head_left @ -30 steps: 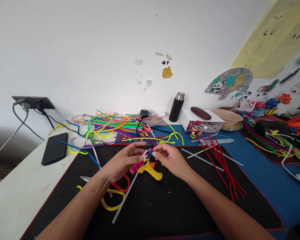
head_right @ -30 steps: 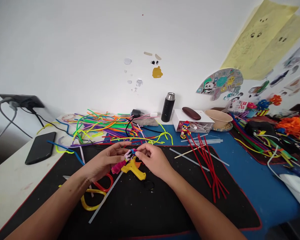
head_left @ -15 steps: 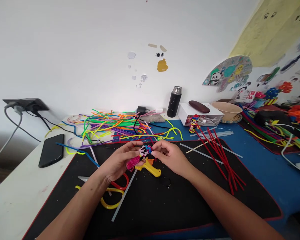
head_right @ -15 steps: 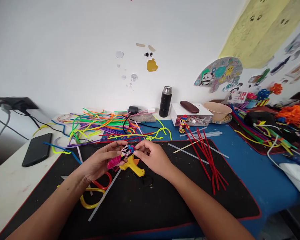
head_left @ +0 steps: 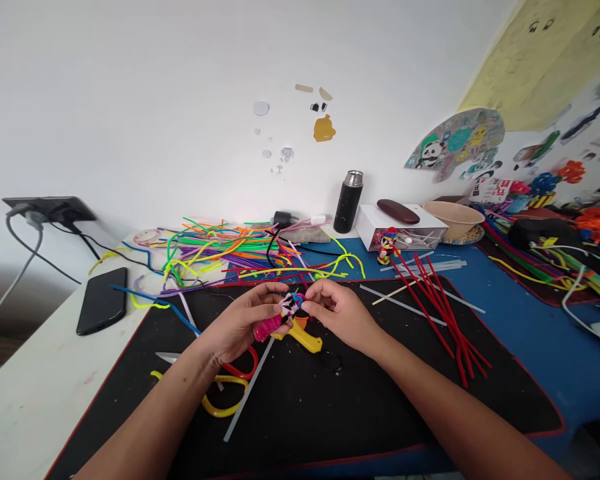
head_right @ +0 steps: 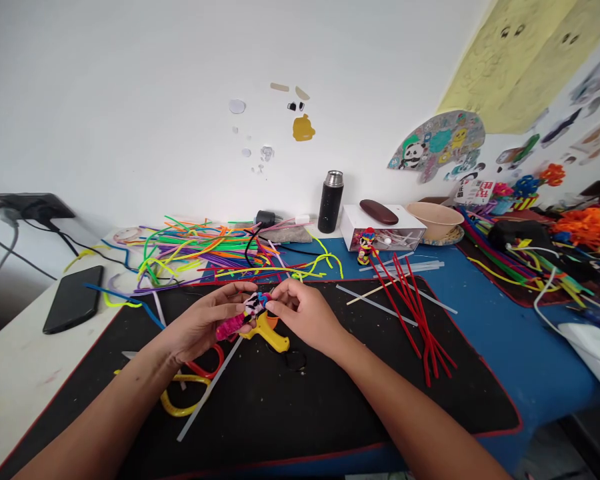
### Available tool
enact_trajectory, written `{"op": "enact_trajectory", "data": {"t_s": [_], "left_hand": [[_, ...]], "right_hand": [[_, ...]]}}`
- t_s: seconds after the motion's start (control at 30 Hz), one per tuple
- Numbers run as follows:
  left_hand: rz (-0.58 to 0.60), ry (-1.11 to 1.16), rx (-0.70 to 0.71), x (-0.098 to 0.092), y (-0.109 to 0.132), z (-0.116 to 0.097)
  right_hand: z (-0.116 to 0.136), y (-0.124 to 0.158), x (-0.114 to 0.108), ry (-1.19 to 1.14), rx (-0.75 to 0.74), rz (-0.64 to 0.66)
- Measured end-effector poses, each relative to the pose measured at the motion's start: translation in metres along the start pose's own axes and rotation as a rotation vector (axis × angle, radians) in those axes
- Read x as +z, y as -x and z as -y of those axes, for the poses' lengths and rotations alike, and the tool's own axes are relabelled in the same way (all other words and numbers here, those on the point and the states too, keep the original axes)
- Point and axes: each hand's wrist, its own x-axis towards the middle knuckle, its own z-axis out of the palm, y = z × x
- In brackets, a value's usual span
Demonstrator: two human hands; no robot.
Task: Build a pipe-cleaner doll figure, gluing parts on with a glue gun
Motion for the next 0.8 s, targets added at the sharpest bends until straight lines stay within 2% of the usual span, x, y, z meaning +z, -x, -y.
{"op": "enact_trajectory", "data": {"t_s": [0.27, 0.5, 0.8], "left_hand": [[0.004, -0.067, 0.080, 0.003, 0.001, 0.003], [0.070, -0.219, 0.214, 0.005, 0.003, 0.006], [0.100, -0.388, 0.397, 0.007, 0.004, 0.014]], "right_hand": [[-0.001, 0.001, 0.002, -0.094, 0.006, 0.014], [-0.004, 0.004, 0.003, -0.187, 0.033, 0.030], [-0.005, 0.007, 0.004, -0.165, -0.002, -0.017]]}}
